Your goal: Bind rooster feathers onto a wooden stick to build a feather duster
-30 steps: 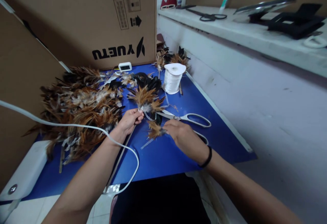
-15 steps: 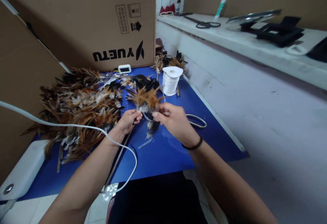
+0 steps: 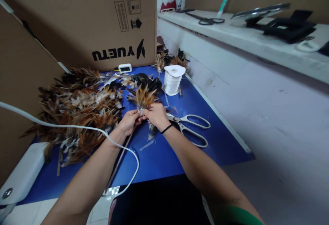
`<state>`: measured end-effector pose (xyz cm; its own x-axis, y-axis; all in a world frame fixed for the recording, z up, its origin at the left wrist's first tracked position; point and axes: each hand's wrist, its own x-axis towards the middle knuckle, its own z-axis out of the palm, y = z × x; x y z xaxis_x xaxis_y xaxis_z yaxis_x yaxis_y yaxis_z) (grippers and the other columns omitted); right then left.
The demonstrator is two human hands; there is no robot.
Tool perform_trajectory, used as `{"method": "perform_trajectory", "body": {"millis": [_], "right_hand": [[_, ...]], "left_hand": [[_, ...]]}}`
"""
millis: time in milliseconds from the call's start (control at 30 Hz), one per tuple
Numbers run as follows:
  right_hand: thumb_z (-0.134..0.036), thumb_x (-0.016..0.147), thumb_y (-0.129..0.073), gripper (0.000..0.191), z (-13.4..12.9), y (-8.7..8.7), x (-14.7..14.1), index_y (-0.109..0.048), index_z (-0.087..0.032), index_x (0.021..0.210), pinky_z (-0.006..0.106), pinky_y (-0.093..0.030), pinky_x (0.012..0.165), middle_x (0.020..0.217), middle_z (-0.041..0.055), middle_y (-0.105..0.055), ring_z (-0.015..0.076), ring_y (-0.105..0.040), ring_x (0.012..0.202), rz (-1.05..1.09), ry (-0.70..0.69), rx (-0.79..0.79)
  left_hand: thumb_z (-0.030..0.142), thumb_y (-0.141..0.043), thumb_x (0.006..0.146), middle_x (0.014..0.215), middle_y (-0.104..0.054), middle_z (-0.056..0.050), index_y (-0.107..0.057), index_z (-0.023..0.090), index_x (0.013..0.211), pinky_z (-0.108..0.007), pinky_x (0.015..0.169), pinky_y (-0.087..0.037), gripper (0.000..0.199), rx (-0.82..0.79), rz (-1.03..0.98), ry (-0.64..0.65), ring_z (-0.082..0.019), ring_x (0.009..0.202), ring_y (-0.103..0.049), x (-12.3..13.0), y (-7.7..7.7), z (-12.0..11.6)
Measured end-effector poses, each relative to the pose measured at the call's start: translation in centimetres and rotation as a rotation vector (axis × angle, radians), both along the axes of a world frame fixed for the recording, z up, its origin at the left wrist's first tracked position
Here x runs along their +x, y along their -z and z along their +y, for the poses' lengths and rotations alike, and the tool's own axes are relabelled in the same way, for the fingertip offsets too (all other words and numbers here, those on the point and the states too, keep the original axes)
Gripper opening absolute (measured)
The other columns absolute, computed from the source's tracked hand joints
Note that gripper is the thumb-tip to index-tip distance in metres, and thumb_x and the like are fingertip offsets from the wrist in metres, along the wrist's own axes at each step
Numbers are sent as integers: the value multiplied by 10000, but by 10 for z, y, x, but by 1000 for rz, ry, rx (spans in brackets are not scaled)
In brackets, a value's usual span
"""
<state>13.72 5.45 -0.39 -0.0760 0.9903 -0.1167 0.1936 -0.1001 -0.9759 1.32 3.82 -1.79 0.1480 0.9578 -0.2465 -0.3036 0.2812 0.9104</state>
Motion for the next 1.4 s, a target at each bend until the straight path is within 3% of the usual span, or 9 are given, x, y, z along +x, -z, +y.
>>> {"method": "perform_trajectory", "body": {"millis": [333, 600, 667, 800, 900, 1000, 1133, 1400], "right_hand": [[-190, 646, -646, 118, 1, -1, -4, -558, -128, 599, 142, -335, 331, 458, -20, -549, 57, -475, 368, 34, 58, 10], [-260, 696, -605, 138, 1, -2, -5, -557, -154, 622, 174, -325, 335, 453, -25, -544, 64, -433, 338, -52, 55, -18], [-283, 728, -584, 131, 1, -6, 3, -593, -156, 699, 192, -368, 373, 501, -12, -578, 81, -476, 374, -122, 27, 47], [-214, 766, -547, 137, 4, -20, 27, -651, -176, 847, 264, -480, 669, 796, 37, -680, 136, -613, 683, -482, -15, 463], [-174, 765, -554, 187, 8, -27, 42, -670, -178, 911, 301, -439, 836, 943, 57, -678, 175, -593, 891, -750, -206, 640], [-175, 749, -589, 257, 10, -29, 46, -658, -192, 996, 319, -403, 876, 1031, 58, -667, 206, -553, 1001, -926, -350, 639], [-157, 759, -575, 273, 11, -29, 45, -645, -208, 1018, 326, -382, 834, 1024, 62, -667, 215, -551, 987, -1071, -403, 586], [-176, 836, -490, 201, 18, -34, 57, -691, -170, 840, 275, -393, 787, 890, 70, -692, 168, -596, 852, -936, -406, 660]], "left_hand": [[324, -649, 718, 599, -523, -38, -541, 89, 652, -166, 396, -207, 267, 22, -15, 20, -45, 456, -387, 1, -2, -2], [346, -728, 635, 522, -458, 14, -533, 92, 641, -156, 392, -171, 320, 55, 1, 38, -26, 435, -333, -1, -3, -2], [347, -725, 640, 497, -436, 25, -522, 97, 627, -157, 389, -164, 322, 38, 6, 29, -24, 422, -326, -1, -3, -2], [323, -717, 653, 469, -412, 36, -516, 101, 626, -155, 387, -168, 300, 7, -4, 26, -24, 410, -327, -3, -5, -2], [303, -707, 663, 460, -406, 36, -519, 97, 626, -153, 385, -160, 282, -6, -21, 42, -22, 404, -320, -4, -5, -2], [282, -700, 671, 464, -406, 31, -521, 91, 626, -152, 386, -151, 266, -15, -45, 59, -20, 404, -312, -5, -5, -1], [259, -691, 684, 472, -403, 27, -521, 89, 627, -153, 389, -147, 247, -25, -60, 68, -20, 407, -308, -6, -6, -1], [265, -671, 708, 481, -399, 26, -525, 85, 629, -155, 393, -143, 245, -35, -62, 83, -17, 412, -301, -8, -4, -1]]}}
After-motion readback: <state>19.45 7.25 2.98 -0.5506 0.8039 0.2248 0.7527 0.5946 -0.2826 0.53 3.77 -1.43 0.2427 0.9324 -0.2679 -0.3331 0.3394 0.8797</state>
